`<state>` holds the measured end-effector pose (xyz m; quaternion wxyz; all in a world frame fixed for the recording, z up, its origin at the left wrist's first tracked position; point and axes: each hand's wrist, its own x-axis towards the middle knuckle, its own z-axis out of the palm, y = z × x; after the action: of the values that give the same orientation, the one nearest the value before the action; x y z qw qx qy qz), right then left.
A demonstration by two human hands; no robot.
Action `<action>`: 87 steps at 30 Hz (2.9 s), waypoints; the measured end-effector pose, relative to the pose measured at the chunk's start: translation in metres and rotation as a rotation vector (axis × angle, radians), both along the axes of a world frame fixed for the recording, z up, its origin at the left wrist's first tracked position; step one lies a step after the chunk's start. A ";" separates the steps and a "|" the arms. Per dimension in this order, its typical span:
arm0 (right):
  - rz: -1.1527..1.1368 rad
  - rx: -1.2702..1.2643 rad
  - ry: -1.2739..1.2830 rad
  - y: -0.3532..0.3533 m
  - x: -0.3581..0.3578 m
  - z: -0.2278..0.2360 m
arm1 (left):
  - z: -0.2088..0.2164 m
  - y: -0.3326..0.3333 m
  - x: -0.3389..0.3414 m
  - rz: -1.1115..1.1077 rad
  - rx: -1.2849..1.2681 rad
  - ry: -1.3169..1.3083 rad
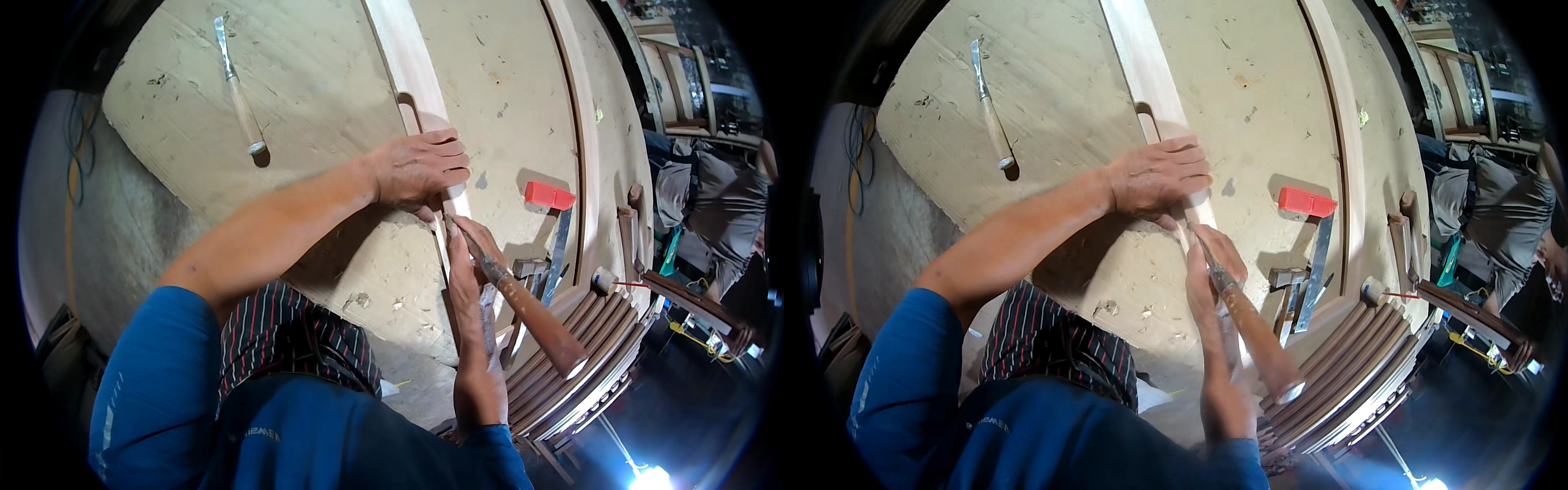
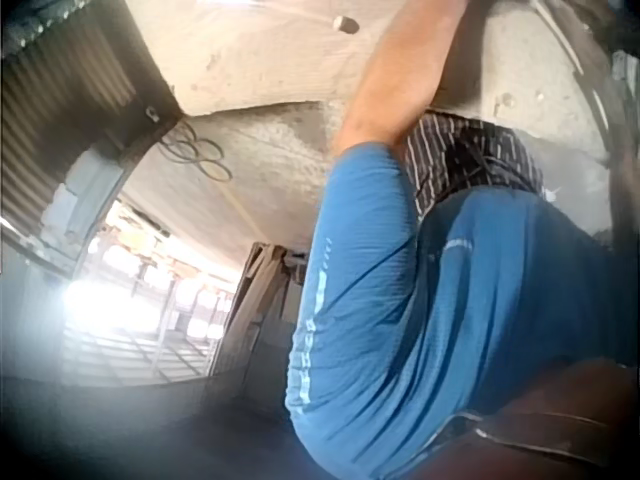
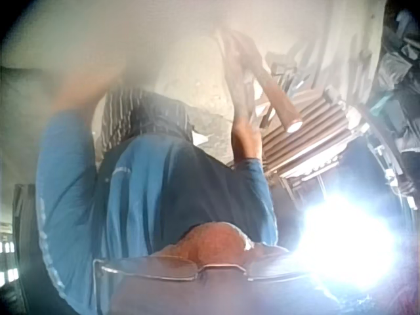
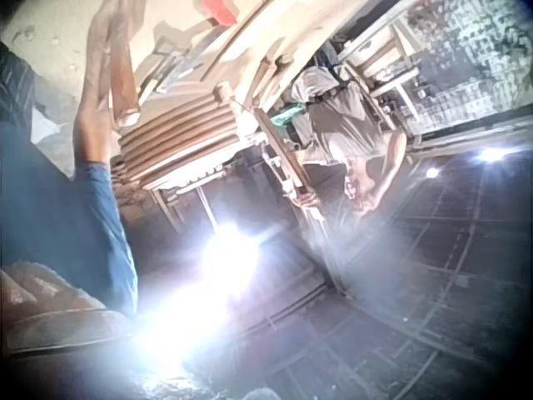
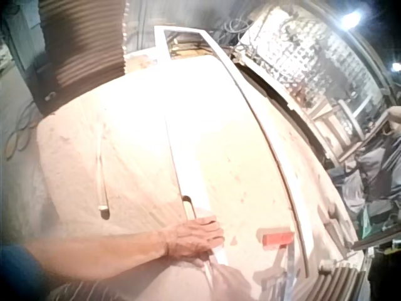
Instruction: The person carves out a recessed area in a wooden frame using a chisel and hammer, then measures and marks another section with a ruler and pen.
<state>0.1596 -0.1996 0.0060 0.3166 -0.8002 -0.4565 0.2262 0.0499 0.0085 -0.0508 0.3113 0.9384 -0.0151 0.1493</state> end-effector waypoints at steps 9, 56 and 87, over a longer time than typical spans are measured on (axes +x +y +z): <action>-0.112 0.113 0.125 -0.013 -0.013 0.005 | 0.000 -0.005 -0.002 0.023 -0.017 -0.022; -0.923 -0.059 0.564 -0.211 -0.103 0.048 | -0.004 -0.143 -0.033 0.040 0.152 0.229; -0.402 0.028 -0.198 -0.124 0.063 0.004 | 0.032 -0.147 -0.285 1.077 -0.062 0.643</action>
<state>0.2230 -0.3238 0.0096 0.3200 -0.8888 -0.3198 0.0728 -0.2349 -0.1384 -0.0188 0.2087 0.8029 0.5584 -0.0041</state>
